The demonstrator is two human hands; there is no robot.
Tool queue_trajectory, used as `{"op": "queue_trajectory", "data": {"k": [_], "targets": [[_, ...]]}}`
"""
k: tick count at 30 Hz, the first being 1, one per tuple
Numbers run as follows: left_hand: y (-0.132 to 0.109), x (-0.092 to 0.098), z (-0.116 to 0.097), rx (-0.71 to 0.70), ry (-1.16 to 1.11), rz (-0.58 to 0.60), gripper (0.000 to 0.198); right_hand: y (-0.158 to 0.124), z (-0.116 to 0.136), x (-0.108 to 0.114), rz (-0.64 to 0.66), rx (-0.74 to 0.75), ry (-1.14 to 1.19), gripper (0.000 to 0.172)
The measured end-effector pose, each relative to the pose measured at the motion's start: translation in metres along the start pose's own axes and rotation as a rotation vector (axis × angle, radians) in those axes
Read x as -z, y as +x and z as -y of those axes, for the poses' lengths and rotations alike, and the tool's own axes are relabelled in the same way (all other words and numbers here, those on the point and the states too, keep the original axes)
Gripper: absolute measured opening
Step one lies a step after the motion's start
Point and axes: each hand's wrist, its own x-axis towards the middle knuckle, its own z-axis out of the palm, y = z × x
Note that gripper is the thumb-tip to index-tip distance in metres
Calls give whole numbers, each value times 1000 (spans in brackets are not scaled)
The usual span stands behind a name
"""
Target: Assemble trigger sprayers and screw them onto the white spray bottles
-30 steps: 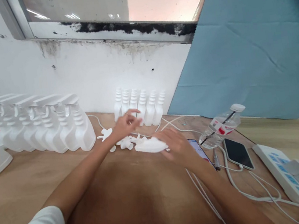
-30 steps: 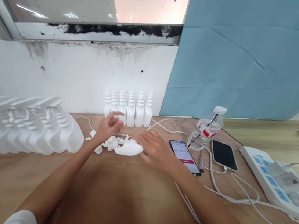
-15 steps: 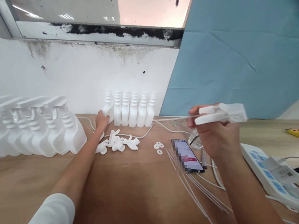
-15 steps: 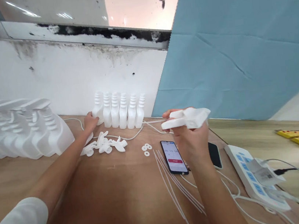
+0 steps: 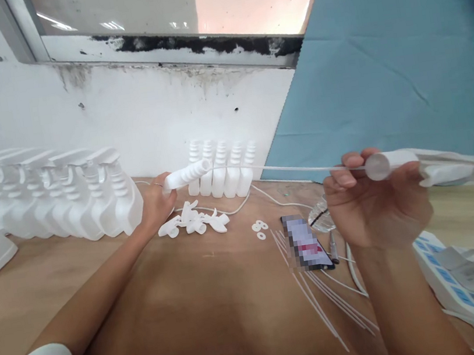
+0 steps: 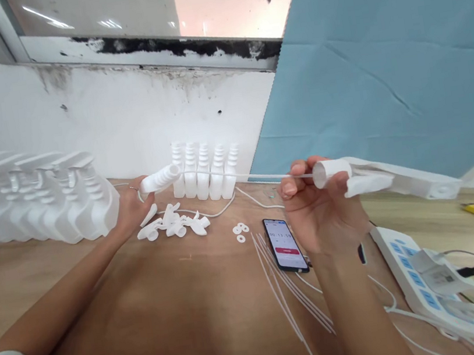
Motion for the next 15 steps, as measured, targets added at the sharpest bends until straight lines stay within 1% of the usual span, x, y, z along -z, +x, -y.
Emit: {"op": "queue_trajectory", "data": {"k": [5, 9, 12, 15], "targets": [[-4, -2, 7, -48, -13, 16, 42, -1, -5, -1, -9, -3, -4, 29], [-4, 0, 5, -54, -21, 40, 41, 1, -8, 4, 1, 5, -11, 26], [-4, 3, 0, -86, -20, 54, 39, 1, -11, 6, 35, 22, -37, 25], [-5, 8, -12, -184, -23, 80, 37, 0, -18, 2, 93, 7, -93, 22]]}}
